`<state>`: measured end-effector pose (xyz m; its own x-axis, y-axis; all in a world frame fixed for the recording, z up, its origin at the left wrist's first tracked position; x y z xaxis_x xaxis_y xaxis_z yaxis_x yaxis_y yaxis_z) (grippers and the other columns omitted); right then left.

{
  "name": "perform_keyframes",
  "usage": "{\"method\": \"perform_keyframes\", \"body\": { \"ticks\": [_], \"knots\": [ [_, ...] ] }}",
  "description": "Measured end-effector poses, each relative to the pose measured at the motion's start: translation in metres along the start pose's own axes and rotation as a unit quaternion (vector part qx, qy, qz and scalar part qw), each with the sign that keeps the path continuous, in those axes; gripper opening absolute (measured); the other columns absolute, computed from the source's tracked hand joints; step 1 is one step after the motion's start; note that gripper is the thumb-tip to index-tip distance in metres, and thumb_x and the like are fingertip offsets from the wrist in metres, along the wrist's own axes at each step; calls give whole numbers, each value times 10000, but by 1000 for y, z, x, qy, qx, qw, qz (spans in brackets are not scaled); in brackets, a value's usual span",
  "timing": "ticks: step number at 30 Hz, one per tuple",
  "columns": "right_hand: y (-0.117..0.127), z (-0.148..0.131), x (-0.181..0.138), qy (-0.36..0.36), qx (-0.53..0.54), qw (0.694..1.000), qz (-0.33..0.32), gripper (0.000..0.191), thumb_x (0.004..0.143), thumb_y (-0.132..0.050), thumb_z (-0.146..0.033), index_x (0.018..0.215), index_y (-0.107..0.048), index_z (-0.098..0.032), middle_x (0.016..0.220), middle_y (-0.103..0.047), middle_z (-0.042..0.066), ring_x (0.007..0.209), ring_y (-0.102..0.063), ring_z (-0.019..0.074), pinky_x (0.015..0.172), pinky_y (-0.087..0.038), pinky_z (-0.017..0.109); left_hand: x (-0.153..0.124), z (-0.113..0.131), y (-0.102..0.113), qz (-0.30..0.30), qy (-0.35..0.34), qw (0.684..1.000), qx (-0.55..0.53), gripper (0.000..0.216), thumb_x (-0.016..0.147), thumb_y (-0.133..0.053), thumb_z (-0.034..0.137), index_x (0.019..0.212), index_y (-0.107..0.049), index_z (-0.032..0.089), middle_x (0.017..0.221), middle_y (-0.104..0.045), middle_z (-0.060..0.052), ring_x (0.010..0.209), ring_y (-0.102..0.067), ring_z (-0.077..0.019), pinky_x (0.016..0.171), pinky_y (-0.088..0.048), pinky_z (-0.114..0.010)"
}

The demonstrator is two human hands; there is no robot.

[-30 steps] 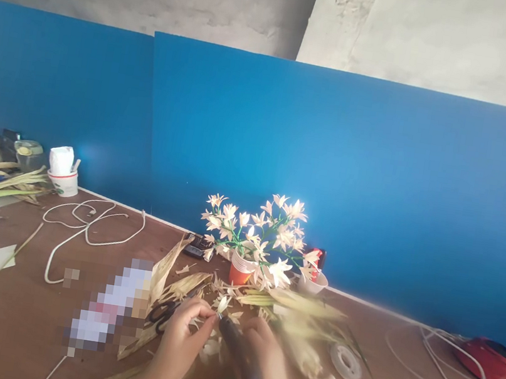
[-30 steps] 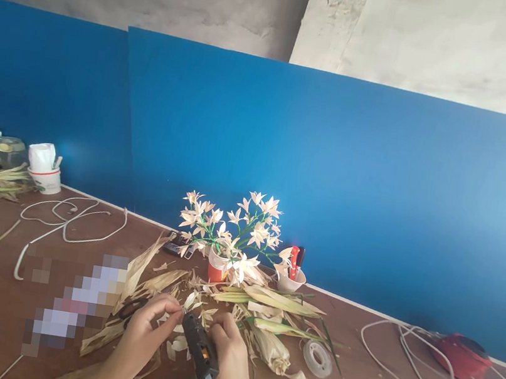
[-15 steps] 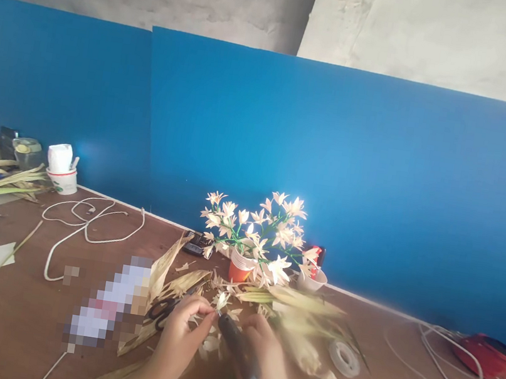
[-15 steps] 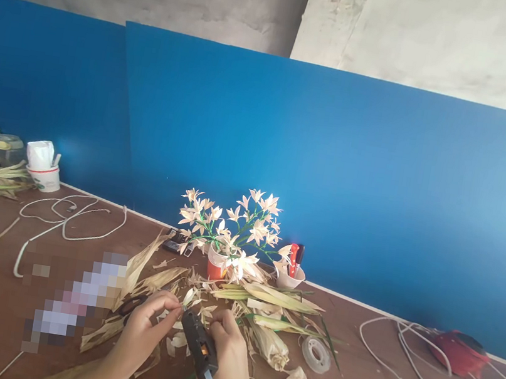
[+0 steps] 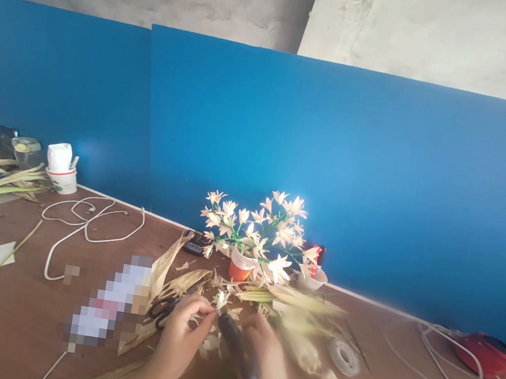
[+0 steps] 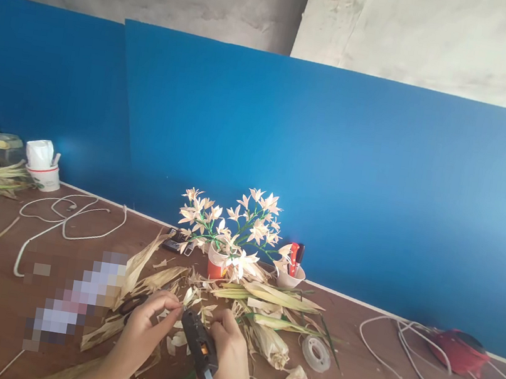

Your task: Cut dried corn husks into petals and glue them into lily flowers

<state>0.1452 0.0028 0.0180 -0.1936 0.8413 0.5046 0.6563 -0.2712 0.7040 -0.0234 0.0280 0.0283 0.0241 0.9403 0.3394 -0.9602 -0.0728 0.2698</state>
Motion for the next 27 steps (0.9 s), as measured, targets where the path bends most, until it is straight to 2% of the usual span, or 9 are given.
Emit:
{"method": "perform_keyframes", "body": {
  "ticks": [27],
  "knots": [
    [-2,5,0,-19,-11,1000,-20,193,776,-563,-194,587,-529,-175,731,-522,17,557,-519,105,505,-371,206,0,-2,-1,-10,-13,1000,5,212,851,-508,292,665,-548,198,740,-591,-25,750,-590,-193,708,-455,-285]
  ]
}}
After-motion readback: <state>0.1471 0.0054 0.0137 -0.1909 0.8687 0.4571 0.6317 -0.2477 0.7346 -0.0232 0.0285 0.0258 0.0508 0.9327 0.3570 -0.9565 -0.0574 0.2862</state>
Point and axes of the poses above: each hand's wrist, its own x-axis towards the middle knuckle, its own y-axis out of the back of the hand, z = x × y, the point moved 5 cm from there along x, towards the middle knuckle
